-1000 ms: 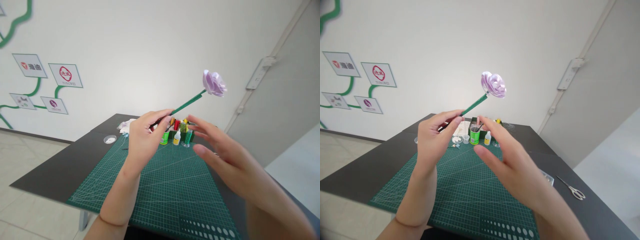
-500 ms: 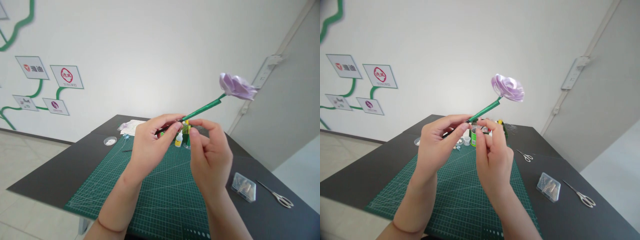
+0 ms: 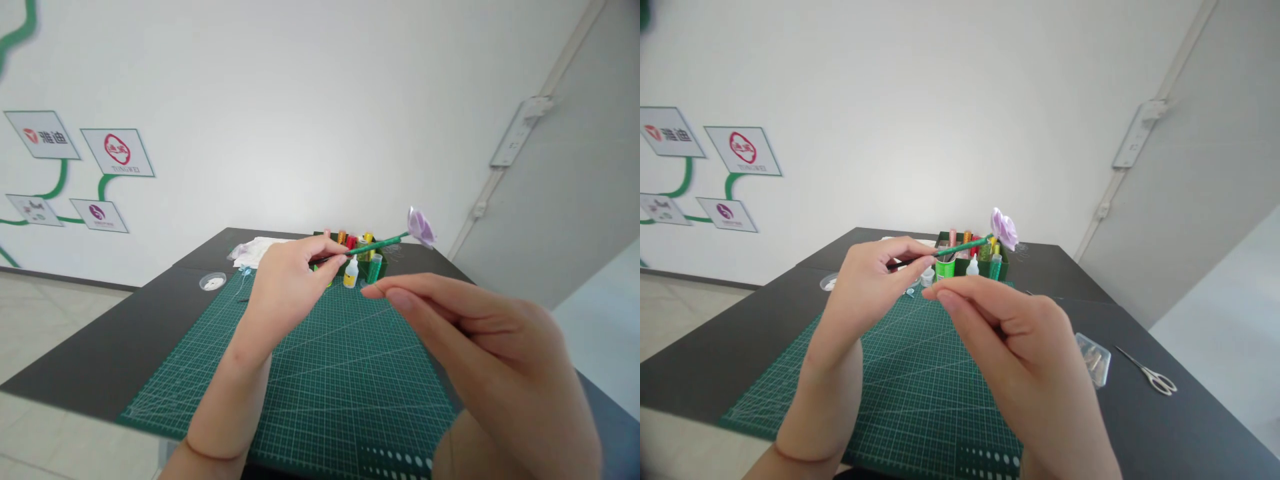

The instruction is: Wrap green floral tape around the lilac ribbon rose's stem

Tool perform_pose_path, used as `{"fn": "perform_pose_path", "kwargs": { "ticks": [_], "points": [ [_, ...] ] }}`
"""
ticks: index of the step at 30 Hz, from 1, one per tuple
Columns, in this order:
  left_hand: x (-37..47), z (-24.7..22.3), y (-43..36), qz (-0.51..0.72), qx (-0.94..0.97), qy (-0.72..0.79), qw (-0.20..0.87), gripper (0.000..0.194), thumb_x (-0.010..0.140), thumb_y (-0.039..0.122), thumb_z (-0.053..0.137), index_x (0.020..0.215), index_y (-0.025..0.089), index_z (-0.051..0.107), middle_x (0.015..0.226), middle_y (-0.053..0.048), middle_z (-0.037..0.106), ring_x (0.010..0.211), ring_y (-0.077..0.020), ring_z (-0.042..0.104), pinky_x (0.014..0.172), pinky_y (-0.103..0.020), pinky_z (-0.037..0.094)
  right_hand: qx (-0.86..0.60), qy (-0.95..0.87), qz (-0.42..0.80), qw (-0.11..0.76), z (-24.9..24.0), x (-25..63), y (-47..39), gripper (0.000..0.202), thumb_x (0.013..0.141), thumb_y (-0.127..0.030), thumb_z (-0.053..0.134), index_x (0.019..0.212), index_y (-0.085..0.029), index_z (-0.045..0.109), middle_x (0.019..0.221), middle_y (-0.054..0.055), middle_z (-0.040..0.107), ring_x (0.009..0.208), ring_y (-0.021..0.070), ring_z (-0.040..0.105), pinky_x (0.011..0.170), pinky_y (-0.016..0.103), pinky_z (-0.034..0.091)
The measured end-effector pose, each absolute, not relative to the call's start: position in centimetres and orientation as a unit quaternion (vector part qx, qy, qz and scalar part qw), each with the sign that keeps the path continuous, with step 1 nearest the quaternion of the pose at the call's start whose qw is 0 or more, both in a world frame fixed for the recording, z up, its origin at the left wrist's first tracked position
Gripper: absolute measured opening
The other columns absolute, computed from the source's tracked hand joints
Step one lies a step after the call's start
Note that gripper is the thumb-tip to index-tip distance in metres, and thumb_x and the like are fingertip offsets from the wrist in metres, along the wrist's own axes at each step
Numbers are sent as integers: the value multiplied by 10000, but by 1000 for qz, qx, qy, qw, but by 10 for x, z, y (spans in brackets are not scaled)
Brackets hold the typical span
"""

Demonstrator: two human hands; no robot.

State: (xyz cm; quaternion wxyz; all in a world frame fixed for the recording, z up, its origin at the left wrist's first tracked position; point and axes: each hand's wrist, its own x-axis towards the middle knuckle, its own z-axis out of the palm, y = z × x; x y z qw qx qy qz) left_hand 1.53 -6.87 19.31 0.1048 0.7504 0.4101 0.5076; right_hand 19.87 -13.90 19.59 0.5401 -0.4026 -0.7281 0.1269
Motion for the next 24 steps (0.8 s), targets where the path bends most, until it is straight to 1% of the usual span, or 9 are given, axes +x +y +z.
{"fn": "perform_pose_path", "kwargs": {
  "ticks": [3, 6, 8, 11, 13, 16, 19, 21, 24],
  "points": [
    [11, 194, -71, 414, 799, 424, 105, 147, 899, 220, 684, 888, 276, 819, 859, 35, 814, 730, -179, 724, 612, -287, 500, -392, -725, 138, 550, 199, 208, -146, 190, 962, -314, 666, 930, -317, 854, 512, -20, 601, 393, 116, 468, 334, 227, 329],
    [7, 194, -75, 348, 838, 412, 88, 173, 914, 220, 661, 876, 289, 815, 816, 48, 802, 695, -170, 705, 594, -277, 465, -390, -710, 166, 563, 200, 216, -147, 172, 937, -360, 703, 899, -309, 863, 525, 0, 612, 409, 127, 467, 342, 243, 328],
    [5, 193, -78, 309, 863, 395, 60, 194, 920, 205, 644, 872, 293, 811, 807, 50, 801, 684, -169, 699, 596, -278, 448, -384, -696, 194, 575, 200, 220, -145, 144, 920, -350, 727, 900, -313, 864, 523, -1, 597, 426, 125, 454, 369, 248, 344],
    [3, 190, -82, 262, 893, 365, 27, 205, 930, 187, 629, 873, 285, 800, 852, 46, 811, 720, -172, 714, 621, -280, 441, -358, -680, 229, 597, 198, 226, -140, 141, 936, -319, 722, 928, -350, 860, 489, -24, 525, 435, 110, 390, 414, 254, 351],
    [2, 190, -85, 246, 904, 349, 22, 187, 943, 190, 635, 906, 282, 794, 899, 46, 817, 763, -169, 729, 651, -276, 450, -340, -678, 247, 604, 196, 231, -135, 155, 954, -306, 709, 944, -355, 856, 462, -39, 459, 427, 100, 328, 414, 254, 320],
    [1, 191, -91, 232, 917, 323, 28, 132, 957, 208, 663, 950, 269, 780, 899, 51, 813, 765, -149, 732, 670, -260, 460, -324, -671, 276, 608, 193, 237, -126, 149, 965, -315, 704, 973, -325, 852, 453, -53, 355, 430, 90, 230, 386, 247, 197],
    [0, 194, -99, 226, 928, 294, 43, 113, 968, 202, 669, 959, 252, 769, 867, 59, 797, 745, -121, 724, 669, -231, 466, -315, -655, 310, 613, 192, 240, -117, 157, 976, -345, 690, 1004, -313, 841, 482, -70, 247, 448, 81, 147, 403, 243, 97],
    [-1, 196, -104, 225, 931, 281, 51, 120, 978, 199, 659, 967, 251, 767, 856, 60, 787, 746, -109, 722, 670, -214, 474, -320, -648, 321, 612, 192, 241, -112, 171, 981, -346, 675, 1017, -291, 833, 496, -80, 198, 454, 78, 115, 420, 244, 72],
    [-4, 197, -109, 236, 931, 274, 50, 134, 1000, 224, 632, 988, 254, 762, 869, 48, 785, 769, -112, 728, 690, -210, 493, -343, -642, 314, 610, 192, 240, -105, 202, 966, -346, 668, 1036, -234, 820, 499, -86, 191, 448, 78, 119, 420, 248, 77]
  ]
}}
